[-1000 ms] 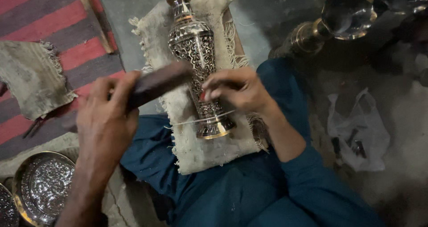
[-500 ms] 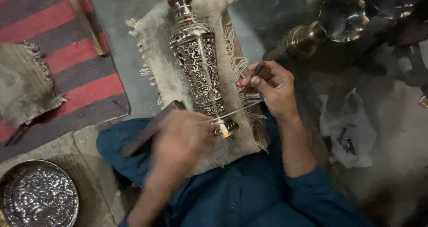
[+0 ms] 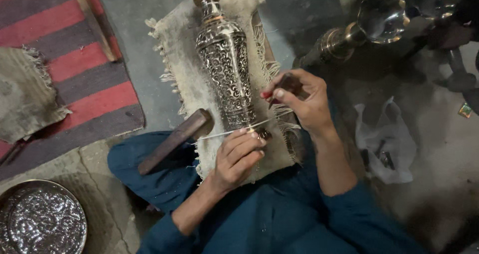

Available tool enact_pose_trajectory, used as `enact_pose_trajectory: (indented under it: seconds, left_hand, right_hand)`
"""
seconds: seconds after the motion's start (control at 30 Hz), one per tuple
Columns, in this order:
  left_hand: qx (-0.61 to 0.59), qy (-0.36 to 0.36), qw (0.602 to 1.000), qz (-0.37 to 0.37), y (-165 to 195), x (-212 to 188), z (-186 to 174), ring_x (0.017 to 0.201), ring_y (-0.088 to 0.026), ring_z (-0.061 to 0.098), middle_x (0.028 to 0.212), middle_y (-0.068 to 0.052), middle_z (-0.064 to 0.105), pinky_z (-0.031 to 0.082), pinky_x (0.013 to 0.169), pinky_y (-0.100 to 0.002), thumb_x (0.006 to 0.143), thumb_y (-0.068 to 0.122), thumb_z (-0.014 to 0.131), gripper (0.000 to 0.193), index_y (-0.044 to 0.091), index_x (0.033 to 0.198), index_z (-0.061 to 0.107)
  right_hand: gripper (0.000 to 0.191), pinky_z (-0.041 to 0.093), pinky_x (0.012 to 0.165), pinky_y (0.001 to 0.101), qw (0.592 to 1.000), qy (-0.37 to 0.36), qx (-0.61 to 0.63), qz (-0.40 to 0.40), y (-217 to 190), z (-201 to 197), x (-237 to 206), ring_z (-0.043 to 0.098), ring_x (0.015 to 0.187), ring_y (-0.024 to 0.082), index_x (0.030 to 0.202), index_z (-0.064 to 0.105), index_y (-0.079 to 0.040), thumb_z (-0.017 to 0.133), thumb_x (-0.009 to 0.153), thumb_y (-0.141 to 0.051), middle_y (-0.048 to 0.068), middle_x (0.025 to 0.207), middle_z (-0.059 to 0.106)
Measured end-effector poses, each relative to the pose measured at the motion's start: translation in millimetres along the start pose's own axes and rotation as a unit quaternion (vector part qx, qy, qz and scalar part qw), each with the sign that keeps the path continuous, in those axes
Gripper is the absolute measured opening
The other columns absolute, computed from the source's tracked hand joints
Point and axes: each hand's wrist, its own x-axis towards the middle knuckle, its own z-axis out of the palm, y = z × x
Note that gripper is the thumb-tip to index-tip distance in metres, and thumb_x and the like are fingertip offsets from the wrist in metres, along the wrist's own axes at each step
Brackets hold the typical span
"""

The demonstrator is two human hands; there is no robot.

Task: The person sits on the floor and uses a hammer and chisel to engrave intricate patterns on a metal vase. They repeatedly strike the chisel against the vase surface, occasionally rotating the vase to access different areas.

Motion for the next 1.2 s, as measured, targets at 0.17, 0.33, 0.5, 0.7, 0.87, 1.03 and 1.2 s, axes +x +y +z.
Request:
enact_pose_trajectory:
  seconds: [0.17, 0.33, 0.5, 0.7, 0.87, 1.03, 1.2]
  left_hand:
    - [-0.016, 0.044, 0.998, -0.034, 0.3, -16.9, -5.1, 0.117, -0.032, 0.067, 0.118, -0.014, 0.067, 0.053, 0.111, -0.049, 0.085, -0.005, 0.074, 0.024, 0.004, 0.106, 0.066]
    - [0.081, 0.091, 0.968, -0.219, -29.9, -36.6, -68.5, 0.110, -0.030, 0.069, 0.109, -0.009, 0.068, 0.054, 0.096, -0.045, 0.094, 0.007, 0.069, 0.014, 0.007, 0.105, 0.063]
    - [-0.080, -0.181, 0.875, -0.442, -80.7, -72.7, -153.0, 0.100, -0.035, 0.066, 0.112, -0.018, 0.067, 0.051, 0.083, -0.045, 0.082, 0.019, 0.080, 0.056, 0.001, 0.131, 0.058]
    - [-0.016, -0.228, 0.784, -0.578, -86.8, -81.7, -149.4, 0.077, -0.028, 0.063, 0.090, -0.022, 0.068, 0.053, 0.073, -0.038, 0.082, 0.015, 0.079, 0.055, 0.005, 0.131, 0.058]
    - [-0.125, -0.076, 0.885, -0.442, -60.6, -41.8, -146.4, 0.088, -0.024, 0.065, 0.099, -0.017, 0.065, 0.053, 0.077, -0.037, 0.084, 0.007, 0.071, 0.067, 0.007, 0.144, 0.041]
    - [0.091, -0.190, 0.867, -0.451, -45.8, 14.9, -162.4, 0.081, -0.031, 0.069, 0.106, -0.016, 0.069, 0.055, 0.076, -0.045, 0.087, 0.010, 0.073, 0.074, 0.018, 0.154, 0.041]
    - [0.083, -0.073, 0.961, -0.255, -33.4, 45.4, -177.6, 0.116, -0.040, 0.064, 0.129, -0.022, 0.062, 0.056, 0.095, -0.049, 0.083, 0.003, 0.073, 0.077, 0.016, 0.151, 0.039]
  right_hand:
    - [0.023, 0.064, 0.090, 0.0314, 0.998, -0.060, -0.022, 0.024, -7.0, 35.3, 12.2, 0.076, 0.103, 0.020, 0.122, 0.066, 0.003, 0.066, 0.100, 0.008, 0.012, 0.104, 0.075]
    - [0.031, 0.064, 0.090, 0.0276, 0.979, -0.139, -0.149, -0.003, -22.0, 68.1, 25.3, 0.076, 0.102, 0.017, 0.126, 0.067, 0.003, 0.071, 0.095, 0.006, 0.011, 0.107, 0.077]
    - [0.031, 0.066, 0.088, 0.0269, 0.956, -0.150, -0.248, -0.051, -33.2, 93.2, 30.3, 0.078, 0.101, 0.015, 0.125, 0.068, 0.003, 0.073, 0.094, 0.002, 0.011, 0.110, 0.078]
    - [0.027, 0.065, 0.075, 0.0259, 0.937, -0.146, -0.315, -0.044, -37.1, 101.2, 32.6, 0.078, 0.090, 0.014, 0.119, 0.073, -0.002, 0.078, 0.092, -0.003, 0.009, 0.105, 0.080]
    - [0.030, 0.065, 0.076, 0.0258, 0.919, -0.160, -0.353, -0.066, -32.7, 98.0, 32.6, 0.079, 0.089, 0.015, 0.120, 0.072, -0.001, 0.079, 0.091, -0.006, 0.010, 0.107, 0.079]
    - [0.033, 0.066, 0.083, 0.0273, 0.932, -0.167, -0.317, -0.054, -29.2, 92.1, 29.0, 0.080, 0.097, 0.017, 0.126, 0.068, 0.001, 0.073, 0.093, 0.000, 0.011, 0.109, 0.079]
    - [0.032, 0.065, 0.088, 0.0276, 0.922, -0.194, -0.325, -0.088, -28.8, 88.8, 32.5, 0.079, 0.097, 0.018, 0.124, 0.070, 0.000, 0.075, 0.093, 0.001, 0.012, 0.109, 0.079]
